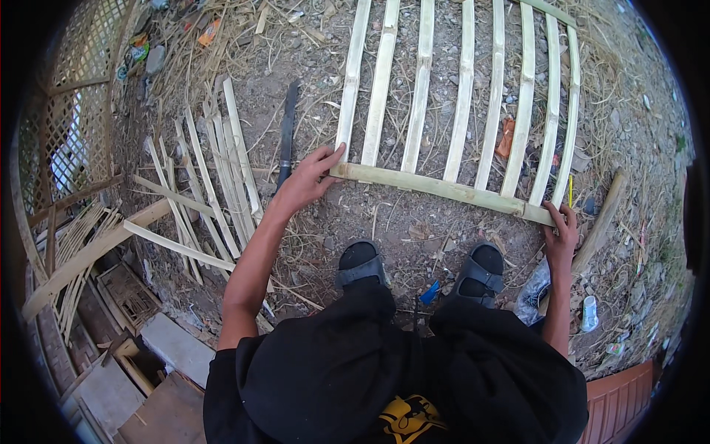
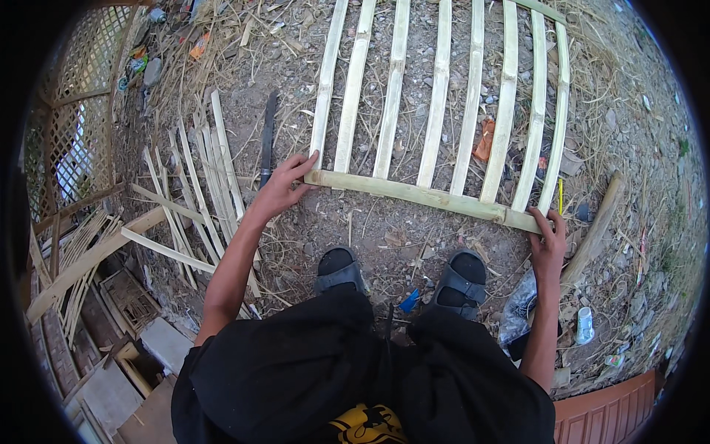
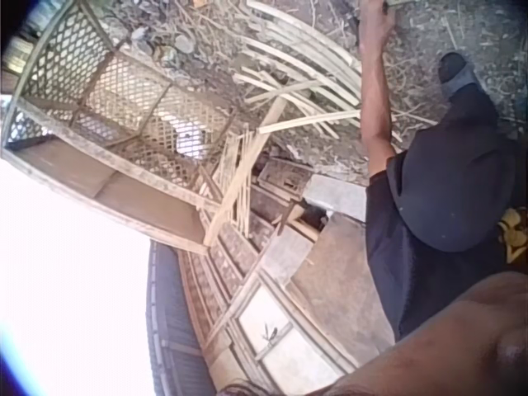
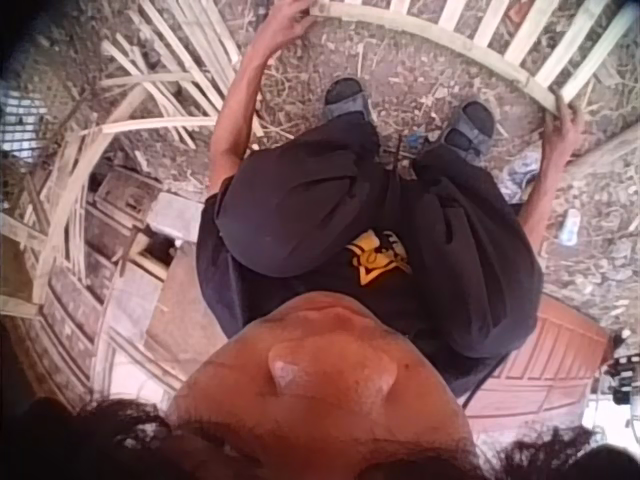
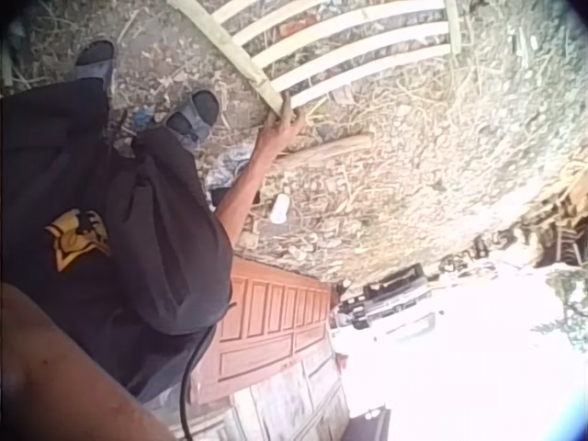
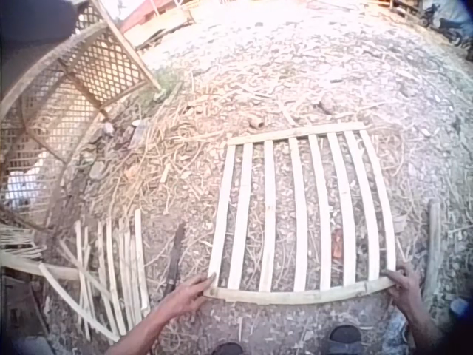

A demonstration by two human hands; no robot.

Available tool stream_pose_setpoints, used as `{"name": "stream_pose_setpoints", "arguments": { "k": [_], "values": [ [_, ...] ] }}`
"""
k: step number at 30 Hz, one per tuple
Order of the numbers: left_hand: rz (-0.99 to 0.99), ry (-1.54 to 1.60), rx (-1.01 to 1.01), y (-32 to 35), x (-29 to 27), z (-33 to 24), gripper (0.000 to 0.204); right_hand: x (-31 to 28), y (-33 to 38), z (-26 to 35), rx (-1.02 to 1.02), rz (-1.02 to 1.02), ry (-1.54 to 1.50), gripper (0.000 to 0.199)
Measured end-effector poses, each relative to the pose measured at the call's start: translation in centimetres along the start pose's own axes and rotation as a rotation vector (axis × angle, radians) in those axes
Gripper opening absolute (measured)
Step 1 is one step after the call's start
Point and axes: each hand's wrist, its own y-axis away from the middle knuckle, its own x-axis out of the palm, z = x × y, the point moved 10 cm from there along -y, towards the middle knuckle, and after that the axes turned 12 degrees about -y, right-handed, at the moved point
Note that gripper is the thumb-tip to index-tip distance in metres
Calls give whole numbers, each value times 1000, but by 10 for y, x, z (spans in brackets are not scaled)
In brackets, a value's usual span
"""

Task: The person constructs a bamboo lattice by arranging split bamboo strips and securing a cross-piece using a machete and a length of bamboo to hammer small wooden pins.

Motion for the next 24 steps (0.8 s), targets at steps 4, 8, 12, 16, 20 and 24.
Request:
{"name": "stream_pose_setpoints", "arguments": {
  "k": [4,8,12,16,20,24],
  "values": [
    [-15,34,-24,-1,-4,-1,59,0,1,0,-13,-10,13,58],
    [-62,14,-11,2,-4,3,57,1,-1,0,-3,-11,-1,58],
    [-97,68,-34,2,-3,6,59,1,-1,-2,-24,-6,23,57],
    [20,158,-248,0,1,18,63,2,-1,-3,-9,-4,16,57],
    [-39,29,-60,-8,-10,5,68,0,-1,-1,-21,-18,48,56],
    [39,159,-138,-9,-3,23,66,2,-3,1,-9,0,21,57]
  ]
}}
